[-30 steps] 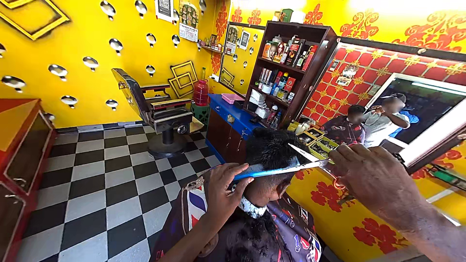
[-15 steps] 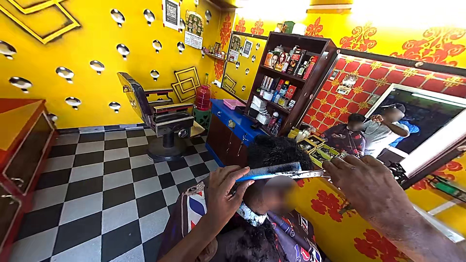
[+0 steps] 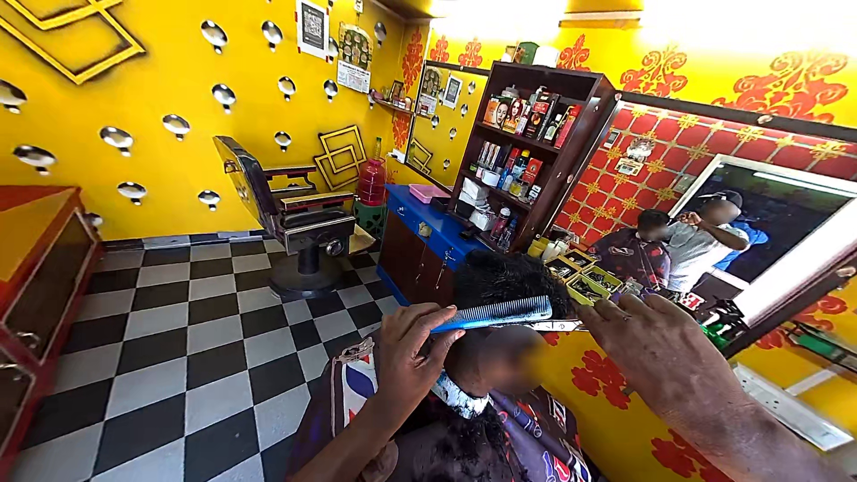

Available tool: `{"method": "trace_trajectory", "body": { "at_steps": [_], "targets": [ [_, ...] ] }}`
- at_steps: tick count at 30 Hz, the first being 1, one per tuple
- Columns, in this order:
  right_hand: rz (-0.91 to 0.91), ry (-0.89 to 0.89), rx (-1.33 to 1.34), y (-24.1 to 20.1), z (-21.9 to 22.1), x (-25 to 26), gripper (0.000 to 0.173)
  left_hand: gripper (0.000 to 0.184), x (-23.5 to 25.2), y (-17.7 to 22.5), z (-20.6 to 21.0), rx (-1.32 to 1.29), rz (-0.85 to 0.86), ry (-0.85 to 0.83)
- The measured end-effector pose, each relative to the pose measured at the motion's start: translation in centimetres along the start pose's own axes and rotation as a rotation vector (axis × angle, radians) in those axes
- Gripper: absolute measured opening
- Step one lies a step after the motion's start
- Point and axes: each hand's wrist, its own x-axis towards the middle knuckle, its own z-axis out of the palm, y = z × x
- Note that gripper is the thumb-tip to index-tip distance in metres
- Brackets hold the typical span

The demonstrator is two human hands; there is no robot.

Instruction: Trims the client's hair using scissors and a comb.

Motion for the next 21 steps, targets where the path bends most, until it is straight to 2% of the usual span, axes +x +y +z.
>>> {"method": "trace_trajectory", "body": {
  "at_steps": [4,7,10,12,14,15,18,21],
  "targets": [
    [0.048,0.025,-0.002,0.3,0.2,0.4,0.028,0.026,0.1,-0.1,0.0,0.0,0.003,0.0],
    [0.013,0.09,0.03,0.1,0.5,0.8,0.017,0.027,0.1,0.0,0.0,-0.012,-0.003,0.012],
    [0.034,0.113,0.067,0.4,0.0,0.5,0.026,0.029,-0.9,0.2,-0.2,-0.04,-0.023,0.025],
    [0.105,0.13,0.101,1.5,-0.2,0.2,0.032,0.027,-2.2,0.7,-0.5,-0.092,-0.038,-0.094],
    [0.134,0.178,0.124,3.2,0.0,0.2,0.029,0.029,-3.2,1.1,-0.5,-0.118,-0.068,-0.287],
    [0.115,0.197,0.126,4.1,0.3,0.3,0.029,0.029,-3.5,1.2,-0.4,-0.124,-0.103,-0.333],
    [0.015,0.221,0.087,6.2,0.8,0.7,0.03,0.03,-3.3,0.9,0.1,-0.18,-0.194,-0.214],
    [-0.032,0.121,0.028,6.7,0.5,1.1,0.037,0.03,-2.2,0.7,0.4,-0.184,-0.242,-0.096]
  ]
}}
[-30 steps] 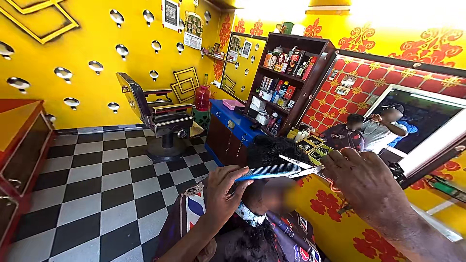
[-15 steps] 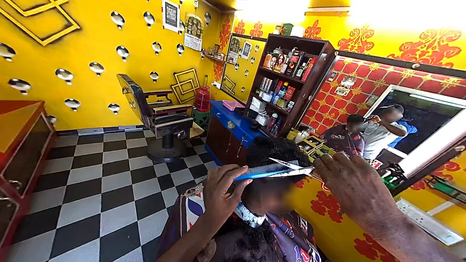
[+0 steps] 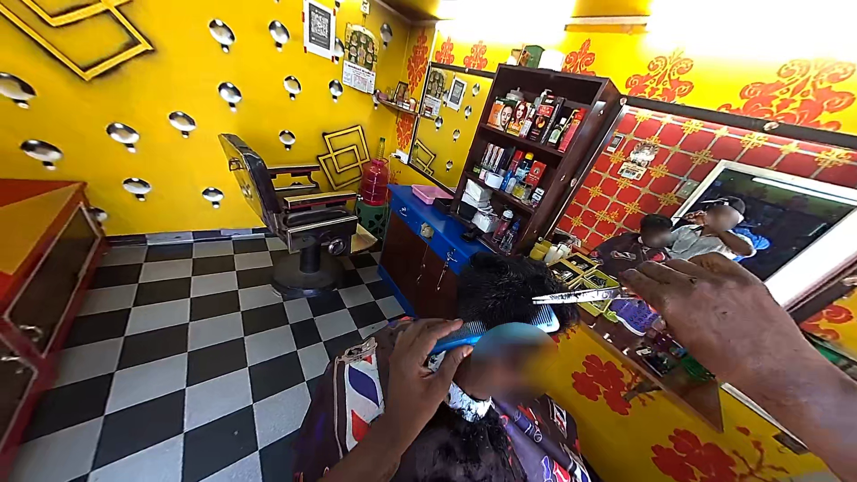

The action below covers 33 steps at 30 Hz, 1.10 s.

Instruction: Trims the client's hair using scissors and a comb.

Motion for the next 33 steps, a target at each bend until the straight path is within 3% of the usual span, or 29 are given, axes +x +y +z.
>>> {"method": "trace_trajectory", "body": {
  "at_steps": [4,8,11,15,20,23,25,29,31,33],
  "targets": [
    [-0.046,-0.204,-0.049,-0.8,-0.2,1.1,0.059,0.031,0.8,0.0,0.3,0.043,0.048,0.072],
    [-0.089,-0.265,-0.057,-2.6,-0.4,2.4,0.047,0.029,1.3,-0.1,0.3,0.099,0.124,0.125],
    [-0.115,-0.18,-0.056,-3.4,-0.5,2.8,0.034,0.029,1.5,0.0,0.2,0.114,0.147,0.136],
    [-0.07,-0.163,-0.031,-2.5,-0.8,2.2,0.03,0.028,1.6,-0.1,0.0,0.118,0.138,0.13],
    [-0.076,-0.223,-0.06,-3.3,-0.9,2.8,0.043,0.029,1.8,0.0,-0.1,0.12,0.15,0.12],
    [-0.109,-0.113,-0.036,-4.2,-0.7,2.8,0.027,0.03,1.8,0.1,-0.1,0.111,0.142,0.125],
    [-0.088,-0.085,-0.006,-3.5,-1.0,2.4,0.029,0.03,1.0,0.2,0.0,0.094,0.174,0.12],
    [0.007,-0.018,0.011,-0.3,-0.8,1.8,0.038,0.028,-1.0,0.0,0.1,0.159,0.291,-0.179],
    [-0.035,0.004,-0.006,1.3,-0.4,1.7,0.043,0.028,-1.1,-0.2,0.2,0.116,0.195,-0.198],
    [-0.098,0.02,-0.002,2.1,-0.2,1.9,0.042,0.03,-0.1,-0.3,0.1,-0.011,0.049,-0.104]
  ]
}}
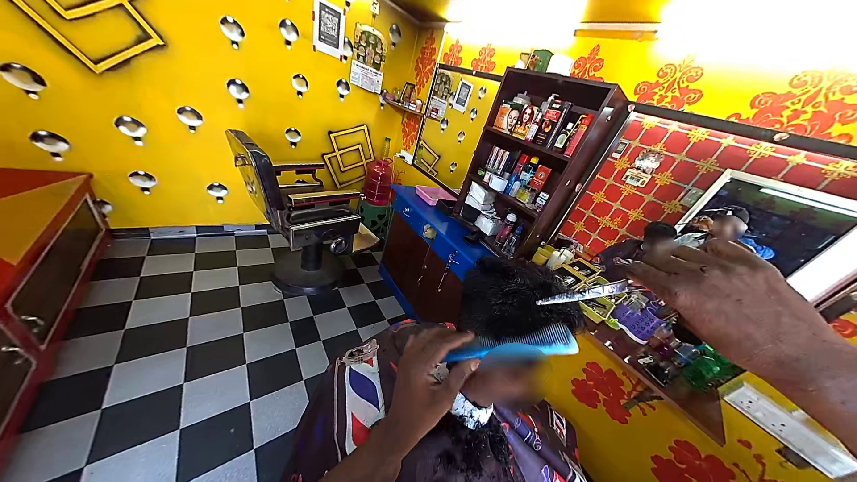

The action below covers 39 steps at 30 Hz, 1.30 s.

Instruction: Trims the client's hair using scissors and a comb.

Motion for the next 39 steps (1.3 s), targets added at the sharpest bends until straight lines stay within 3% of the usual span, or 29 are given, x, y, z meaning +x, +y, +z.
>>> {"method": "trace_trajectory", "body": {
  "at_steps": [3,7,9,14,18,21,26,31,34,37,39],
  "targets": [
    [-0.017,-0.087,-0.002,-0.2,-0.6,0.5,0.045,0.032,1.6,-0.4,-0.1,-0.081,-0.1,0.097],
    [-0.04,-0.408,-0.036,-1.3,-1.4,2.3,0.067,0.033,2.7,-0.8,-0.1,-0.021,-0.042,0.159],
    [-0.065,-0.447,-0.028,-2.4,-1.4,3.1,0.066,0.032,2.9,-0.7,-0.1,0.012,0.002,0.177],
    [-0.099,-0.301,-0.058,-4.1,-1.7,3.7,0.033,0.03,3.0,-0.4,-0.4,0.057,0.062,0.201],
    [-0.062,-0.353,-0.127,-3.0,-2.4,3.6,0.028,0.029,3.1,-0.2,-0.6,0.086,0.07,0.197],
    [-0.075,-0.337,-0.106,-3.1,-1.9,3.5,0.037,0.03,3.3,-0.1,-0.7,0.099,0.083,0.196],
    [-0.08,-0.194,-0.051,-3.3,-1.5,2.9,0.033,0.031,2.7,0.1,-0.6,0.107,0.112,0.198],
    [0.053,0.001,-0.02,-0.1,-0.3,1.4,0.038,0.03,1.3,0.3,-0.7,0.309,0.375,-0.17],
    [0.037,0.019,-0.008,0.9,0.6,0.9,0.041,0.031,2.7,0.3,-0.7,0.3,0.262,-0.035],
    [0.036,-0.057,0.02,0.9,0.6,0.8,0.043,0.033,4.7,0.6,-0.8,0.341,0.18,0.039],
    [0.03,-0.251,0.049,0.7,0.5,1.0,0.05,0.034,5.5,0.6,-0.9,0.378,0.173,0.051]
  ]
}}
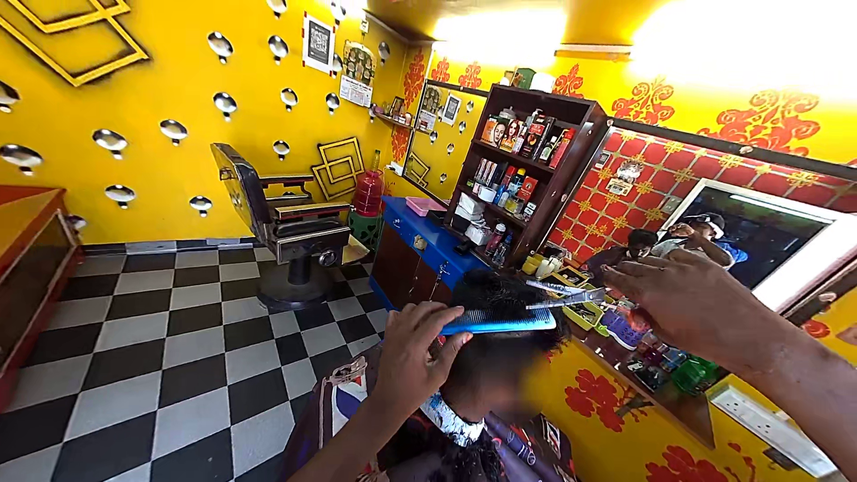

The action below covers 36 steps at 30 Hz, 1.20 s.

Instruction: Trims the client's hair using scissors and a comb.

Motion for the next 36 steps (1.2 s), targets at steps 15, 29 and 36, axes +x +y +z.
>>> {"method": "trace_trajectory", "body": {
  "at_steps": [15,29,36],
  "targets": [
    [0.0,-0.18,0.016,-2.0,-0.6,1.1,0.033,0.031,0.9,-0.2,0.0,-0.009,0.073,0.096],
    [0.0,0.25,0.023,0.6,0.5,0.9,0.041,0.032,-3.2,-0.2,0.0,0.004,0.289,-0.107],
    [0.0,-0.217,0.075,0.6,-0.4,2.1,0.047,0.035,1.1,-1.8,0.3,-0.087,-0.119,-0.041]
  ]
}}
